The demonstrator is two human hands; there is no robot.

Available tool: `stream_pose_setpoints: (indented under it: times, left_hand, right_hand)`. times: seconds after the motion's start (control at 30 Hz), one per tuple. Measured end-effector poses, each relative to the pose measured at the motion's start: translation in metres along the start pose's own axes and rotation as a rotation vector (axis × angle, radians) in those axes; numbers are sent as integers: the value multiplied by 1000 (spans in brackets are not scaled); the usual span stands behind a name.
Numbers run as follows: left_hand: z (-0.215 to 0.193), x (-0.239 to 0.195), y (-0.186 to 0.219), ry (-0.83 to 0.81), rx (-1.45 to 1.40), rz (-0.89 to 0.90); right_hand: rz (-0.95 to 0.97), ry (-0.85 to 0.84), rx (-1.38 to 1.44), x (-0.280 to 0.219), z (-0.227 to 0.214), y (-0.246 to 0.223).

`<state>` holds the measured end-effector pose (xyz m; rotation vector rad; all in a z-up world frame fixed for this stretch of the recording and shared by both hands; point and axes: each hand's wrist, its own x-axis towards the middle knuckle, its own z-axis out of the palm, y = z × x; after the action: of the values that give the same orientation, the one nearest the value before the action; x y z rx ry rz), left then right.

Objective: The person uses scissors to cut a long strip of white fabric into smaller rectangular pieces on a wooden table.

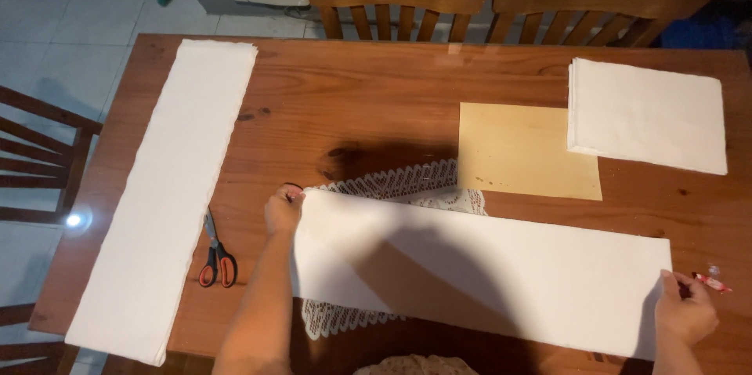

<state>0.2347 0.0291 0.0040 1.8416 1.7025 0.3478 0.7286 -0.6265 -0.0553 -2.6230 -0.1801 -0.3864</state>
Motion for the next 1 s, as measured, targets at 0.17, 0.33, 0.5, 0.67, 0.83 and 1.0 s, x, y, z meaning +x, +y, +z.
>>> stream_pose_setpoints:
  times: [0.17, 0.33, 0.5, 0.67, 0.83, 1.0]
  left_hand:
    - [-1, 4, -5, -18, -44, 34]
    - [-11, -7, 4, 32, 9, 60]
    - [-6, 5, -1, -14, -35, 48]
    - [-5, 13, 3, -88, -88, -61]
    - [-5, 8, 9, -83, -59, -70]
    - [-2, 5, -18, -90, -136, -26]
  right_hand:
    - [8, 9, -47, 1, 2, 5]
    - [49, -7, -27, 1, 1, 1]
    - [99, -19, -12, 1, -3, -8]
    - [-24, 11, -120, 3, 9, 19]
    - [-43, 18, -136, 7, 14, 28]
    - [2, -26, -166, 11, 12, 30]
